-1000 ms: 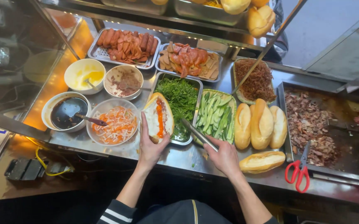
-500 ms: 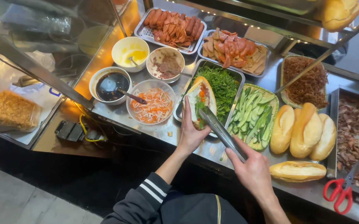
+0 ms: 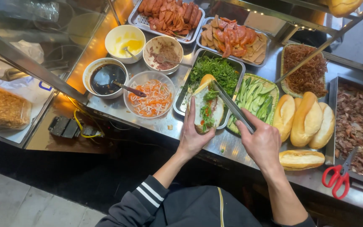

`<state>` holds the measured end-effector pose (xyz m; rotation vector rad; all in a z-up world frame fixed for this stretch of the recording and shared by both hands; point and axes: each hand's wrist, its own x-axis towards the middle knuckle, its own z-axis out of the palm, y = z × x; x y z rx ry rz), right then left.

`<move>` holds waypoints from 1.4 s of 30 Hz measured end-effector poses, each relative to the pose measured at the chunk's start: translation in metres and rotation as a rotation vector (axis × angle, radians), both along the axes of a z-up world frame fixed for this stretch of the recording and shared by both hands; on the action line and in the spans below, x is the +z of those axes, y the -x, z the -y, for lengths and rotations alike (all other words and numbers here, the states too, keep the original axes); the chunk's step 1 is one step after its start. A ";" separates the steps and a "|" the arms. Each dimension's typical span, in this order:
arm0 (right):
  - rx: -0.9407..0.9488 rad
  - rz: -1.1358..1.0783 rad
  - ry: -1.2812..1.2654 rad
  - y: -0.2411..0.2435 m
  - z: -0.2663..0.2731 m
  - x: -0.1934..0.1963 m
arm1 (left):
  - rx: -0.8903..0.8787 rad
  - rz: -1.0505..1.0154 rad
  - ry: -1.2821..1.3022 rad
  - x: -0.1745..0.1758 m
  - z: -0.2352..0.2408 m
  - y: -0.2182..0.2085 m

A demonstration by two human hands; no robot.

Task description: The person prepares multiple sandwiches by slicing baguettes and filling them with various ingredients. They use scissors to cut the bread, tongs to add meat from a vertical rotisserie, and spoons to apply sauces and spreads. The process involves layering condiments, meats, and vegetables into the bread before closing the sandwiches.

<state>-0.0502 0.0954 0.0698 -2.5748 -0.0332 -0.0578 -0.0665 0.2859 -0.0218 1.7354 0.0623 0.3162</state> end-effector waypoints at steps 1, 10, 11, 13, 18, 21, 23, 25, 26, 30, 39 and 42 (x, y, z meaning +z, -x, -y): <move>0.008 0.017 0.026 -0.001 -0.003 0.002 | 0.023 0.022 -0.001 -0.004 -0.001 -0.002; -0.005 -0.049 0.010 0.009 -0.007 -0.009 | 0.039 0.029 0.025 -0.016 -0.007 -0.009; -0.016 -0.051 0.013 0.011 0.003 -0.006 | 0.028 0.027 0.028 -0.016 -0.010 -0.011; -0.153 -0.059 0.036 0.015 0.022 0.000 | 0.022 0.016 0.025 -0.016 -0.016 -0.016; -0.315 -0.225 0.150 -0.013 0.087 -0.053 | -0.062 -0.061 0.110 0.002 -0.012 -0.012; -0.310 -0.325 0.165 -0.020 0.082 -0.070 | -0.117 -0.077 0.087 0.004 -0.009 -0.014; -0.299 -0.351 0.179 -0.020 0.081 -0.077 | -0.152 -0.073 0.069 0.005 -0.004 -0.015; -0.314 -0.386 0.181 -0.020 0.079 -0.073 | -0.183 -0.097 0.065 0.009 -0.001 -0.020; -0.324 -0.377 0.177 -0.016 0.084 -0.074 | -0.192 -0.088 0.063 0.006 0.000 -0.020; -0.436 -0.374 -0.067 0.013 0.086 -0.039 | -0.202 -0.102 0.062 -0.003 0.007 -0.027; -0.485 -0.339 -0.137 0.064 0.012 0.004 | -0.243 -0.124 -0.002 -0.006 0.055 -0.034; -0.512 -0.259 -0.165 0.074 0.020 0.005 | -0.277 -0.126 -0.001 -0.005 0.070 -0.039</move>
